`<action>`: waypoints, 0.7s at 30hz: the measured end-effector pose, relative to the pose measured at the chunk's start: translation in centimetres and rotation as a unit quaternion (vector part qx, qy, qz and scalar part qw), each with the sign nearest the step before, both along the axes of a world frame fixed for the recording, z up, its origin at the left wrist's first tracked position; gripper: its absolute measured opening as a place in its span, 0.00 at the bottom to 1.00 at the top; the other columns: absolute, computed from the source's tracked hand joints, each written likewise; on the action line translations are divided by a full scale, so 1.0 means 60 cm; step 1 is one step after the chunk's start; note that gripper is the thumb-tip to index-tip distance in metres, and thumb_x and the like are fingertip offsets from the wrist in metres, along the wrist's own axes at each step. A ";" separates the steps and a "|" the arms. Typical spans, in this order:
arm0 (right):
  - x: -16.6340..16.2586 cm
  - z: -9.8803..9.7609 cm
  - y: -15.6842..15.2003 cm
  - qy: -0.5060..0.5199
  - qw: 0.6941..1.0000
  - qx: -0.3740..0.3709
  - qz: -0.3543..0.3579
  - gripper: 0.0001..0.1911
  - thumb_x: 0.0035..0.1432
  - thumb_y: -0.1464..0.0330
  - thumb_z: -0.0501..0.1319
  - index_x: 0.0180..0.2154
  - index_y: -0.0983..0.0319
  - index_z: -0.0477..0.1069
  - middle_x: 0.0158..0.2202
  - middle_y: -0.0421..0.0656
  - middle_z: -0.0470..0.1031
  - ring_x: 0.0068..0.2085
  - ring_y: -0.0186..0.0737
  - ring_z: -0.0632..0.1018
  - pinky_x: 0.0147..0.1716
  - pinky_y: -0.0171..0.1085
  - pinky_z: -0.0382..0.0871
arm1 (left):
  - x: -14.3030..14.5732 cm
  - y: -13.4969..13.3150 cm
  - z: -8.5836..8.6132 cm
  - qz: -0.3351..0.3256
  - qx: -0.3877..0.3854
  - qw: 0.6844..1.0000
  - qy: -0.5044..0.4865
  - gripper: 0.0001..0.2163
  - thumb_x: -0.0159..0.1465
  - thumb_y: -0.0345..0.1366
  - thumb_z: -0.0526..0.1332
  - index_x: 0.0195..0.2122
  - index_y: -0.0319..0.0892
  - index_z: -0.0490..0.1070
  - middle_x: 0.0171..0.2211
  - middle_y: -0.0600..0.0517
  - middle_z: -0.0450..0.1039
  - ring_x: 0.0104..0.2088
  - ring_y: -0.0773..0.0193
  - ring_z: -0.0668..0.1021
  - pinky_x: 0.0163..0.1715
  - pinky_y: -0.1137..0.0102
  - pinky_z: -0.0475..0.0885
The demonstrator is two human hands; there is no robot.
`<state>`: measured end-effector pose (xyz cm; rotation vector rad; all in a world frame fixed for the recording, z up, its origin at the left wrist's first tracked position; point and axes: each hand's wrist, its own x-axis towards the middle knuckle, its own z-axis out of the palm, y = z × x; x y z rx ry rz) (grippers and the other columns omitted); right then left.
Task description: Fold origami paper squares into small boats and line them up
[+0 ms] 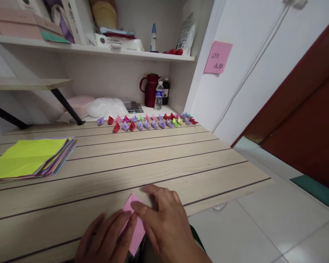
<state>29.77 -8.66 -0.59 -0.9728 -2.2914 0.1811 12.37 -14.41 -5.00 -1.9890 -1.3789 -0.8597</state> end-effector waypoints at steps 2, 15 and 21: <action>-0.002 0.008 0.004 -0.058 0.998 -0.007 -0.024 0.18 0.66 0.68 0.58 0.56 0.48 0.70 0.57 0.48 0.69 0.51 0.54 0.72 0.44 0.54 0.69 | -0.002 0.000 0.000 -0.003 -0.003 1.000 0.006 0.18 0.66 0.25 0.49 0.48 0.45 0.75 0.40 0.53 0.83 0.43 0.64 0.80 0.69 0.60 0.46; 0.043 0.040 -0.001 -0.068 0.985 -0.108 0.120 0.32 0.63 0.50 0.60 0.64 0.53 0.58 0.60 0.47 0.67 0.59 0.52 0.65 0.57 0.50 0.60 | 0.005 -0.006 -0.021 0.009 0.019 1.000 -0.010 0.17 0.66 0.26 0.52 0.52 0.40 0.75 0.48 0.52 0.81 0.51 0.62 0.76 0.67 0.63 0.50; 0.014 0.009 -0.020 0.000 0.998 -0.026 0.059 0.13 0.65 0.72 0.57 0.50 0.56 0.72 0.40 0.43 0.73 0.41 0.44 0.71 0.38 0.44 0.59 | -0.002 -0.018 -0.027 -0.054 0.037 0.995 -0.077 0.19 0.65 0.23 0.48 0.47 0.41 0.77 0.39 0.51 0.82 0.47 0.64 0.76 0.63 0.65 0.58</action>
